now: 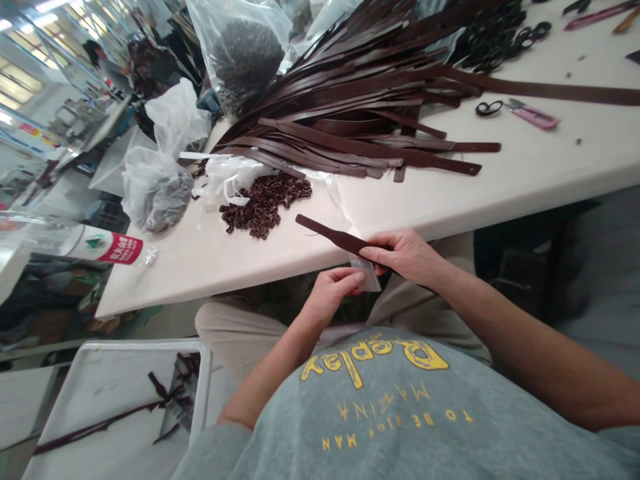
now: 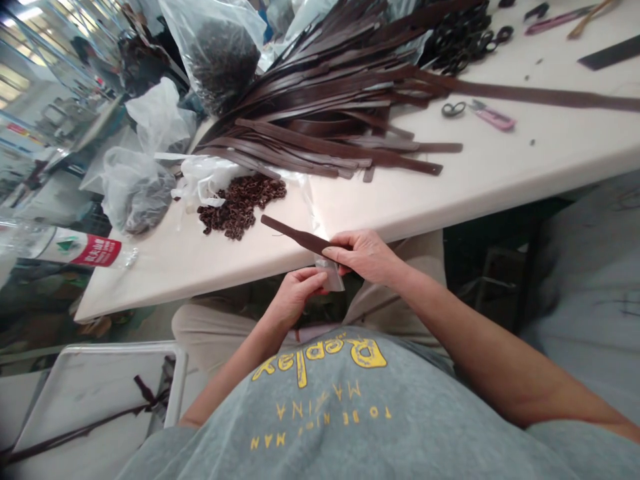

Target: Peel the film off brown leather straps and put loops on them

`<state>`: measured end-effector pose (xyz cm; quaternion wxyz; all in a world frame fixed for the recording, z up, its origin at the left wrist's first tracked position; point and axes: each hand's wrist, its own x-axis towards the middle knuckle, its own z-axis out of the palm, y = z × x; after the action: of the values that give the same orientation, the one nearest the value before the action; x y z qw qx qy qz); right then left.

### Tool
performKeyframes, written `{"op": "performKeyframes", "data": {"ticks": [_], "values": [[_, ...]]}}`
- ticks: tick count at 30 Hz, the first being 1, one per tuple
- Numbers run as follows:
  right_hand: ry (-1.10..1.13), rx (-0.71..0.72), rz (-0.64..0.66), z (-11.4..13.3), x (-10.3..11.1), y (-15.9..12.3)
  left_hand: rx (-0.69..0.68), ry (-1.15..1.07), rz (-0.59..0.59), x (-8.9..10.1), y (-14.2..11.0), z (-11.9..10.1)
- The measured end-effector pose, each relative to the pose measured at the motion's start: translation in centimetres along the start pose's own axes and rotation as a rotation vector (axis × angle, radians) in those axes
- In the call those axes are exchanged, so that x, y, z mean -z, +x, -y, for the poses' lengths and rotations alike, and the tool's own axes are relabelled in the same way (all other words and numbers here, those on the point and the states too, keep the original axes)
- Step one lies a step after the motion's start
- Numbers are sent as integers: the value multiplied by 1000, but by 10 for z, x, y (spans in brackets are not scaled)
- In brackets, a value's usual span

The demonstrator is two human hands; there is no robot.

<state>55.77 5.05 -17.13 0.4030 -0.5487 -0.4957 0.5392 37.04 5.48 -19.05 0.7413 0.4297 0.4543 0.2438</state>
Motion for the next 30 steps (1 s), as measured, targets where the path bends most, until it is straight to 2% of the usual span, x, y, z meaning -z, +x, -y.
{"op": "performKeyframes", "data": {"ticks": [4, 9, 12, 17, 22, 26, 28, 30], "values": [[-72, 60, -64, 6, 5, -6, -5, 31, 10, -3, 11, -8], [-22, 78, -342, 15, 18, -29, -52, -215, -22, -10, 21, -24], [-58, 61, -423, 17, 27, -53, -121, -343, -53, -14, 30, -38], [-240, 45, -352, 5, 28, -91, -152, -470, -104, -19, 41, -53], [-274, -29, -260, -5, 17, -112, -115, -498, -73, -21, 44, -56], [-114, -115, -284, -3, 18, -111, -134, -457, -16, -22, 42, -52], [19, -155, -311, 1, 23, -102, -137, -406, 18, -22, 38, -48], [144, -180, -283, 5, 25, -85, -127, -337, 47, -20, 33, -42]]}}
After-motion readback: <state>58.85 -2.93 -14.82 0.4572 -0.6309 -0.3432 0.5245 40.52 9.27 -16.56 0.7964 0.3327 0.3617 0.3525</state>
